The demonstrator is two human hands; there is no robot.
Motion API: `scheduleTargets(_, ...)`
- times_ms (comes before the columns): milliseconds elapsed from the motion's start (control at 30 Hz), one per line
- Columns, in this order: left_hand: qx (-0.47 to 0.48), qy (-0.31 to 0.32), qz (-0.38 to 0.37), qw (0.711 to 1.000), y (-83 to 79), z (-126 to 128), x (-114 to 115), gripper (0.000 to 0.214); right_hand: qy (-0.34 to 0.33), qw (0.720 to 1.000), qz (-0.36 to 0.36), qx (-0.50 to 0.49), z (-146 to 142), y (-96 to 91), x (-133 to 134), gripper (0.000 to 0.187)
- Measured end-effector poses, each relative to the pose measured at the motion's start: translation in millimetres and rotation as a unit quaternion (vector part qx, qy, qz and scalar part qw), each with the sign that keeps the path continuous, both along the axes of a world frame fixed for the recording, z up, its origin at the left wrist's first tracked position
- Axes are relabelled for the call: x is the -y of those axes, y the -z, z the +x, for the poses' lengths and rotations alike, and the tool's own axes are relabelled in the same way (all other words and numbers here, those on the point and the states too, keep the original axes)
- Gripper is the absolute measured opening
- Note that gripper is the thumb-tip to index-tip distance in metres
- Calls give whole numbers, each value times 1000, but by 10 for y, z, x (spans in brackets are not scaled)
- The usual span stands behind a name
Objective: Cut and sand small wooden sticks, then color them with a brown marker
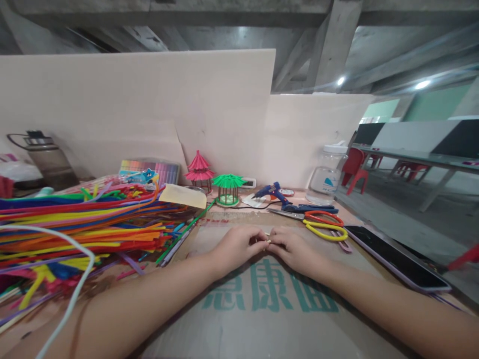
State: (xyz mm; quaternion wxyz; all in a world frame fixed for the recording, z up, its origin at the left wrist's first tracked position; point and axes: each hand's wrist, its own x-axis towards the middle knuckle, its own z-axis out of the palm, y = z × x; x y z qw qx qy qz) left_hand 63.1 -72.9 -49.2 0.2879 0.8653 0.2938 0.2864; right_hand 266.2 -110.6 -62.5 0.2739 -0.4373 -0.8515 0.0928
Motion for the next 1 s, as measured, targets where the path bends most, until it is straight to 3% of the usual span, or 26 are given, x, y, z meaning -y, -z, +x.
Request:
scheduleTargets(333,-3,11,17,1000,-24,-2,2,13,28,998,-36,-32,-17,-69,37,24)
scheduleTargets(633,-21,3,67,998,-48,2,23,11,11,998,-41,-42,-34,-77,52,21)
scheduleTargets(833,-43,0,96,994,-47,-7,23,13,34,990,-91,-99,-42,-92,50,13)
scheduleTargets(1000,-52,4,103,993,-47,7,48,8,12,988,-105,-113,-50,-62,37,16)
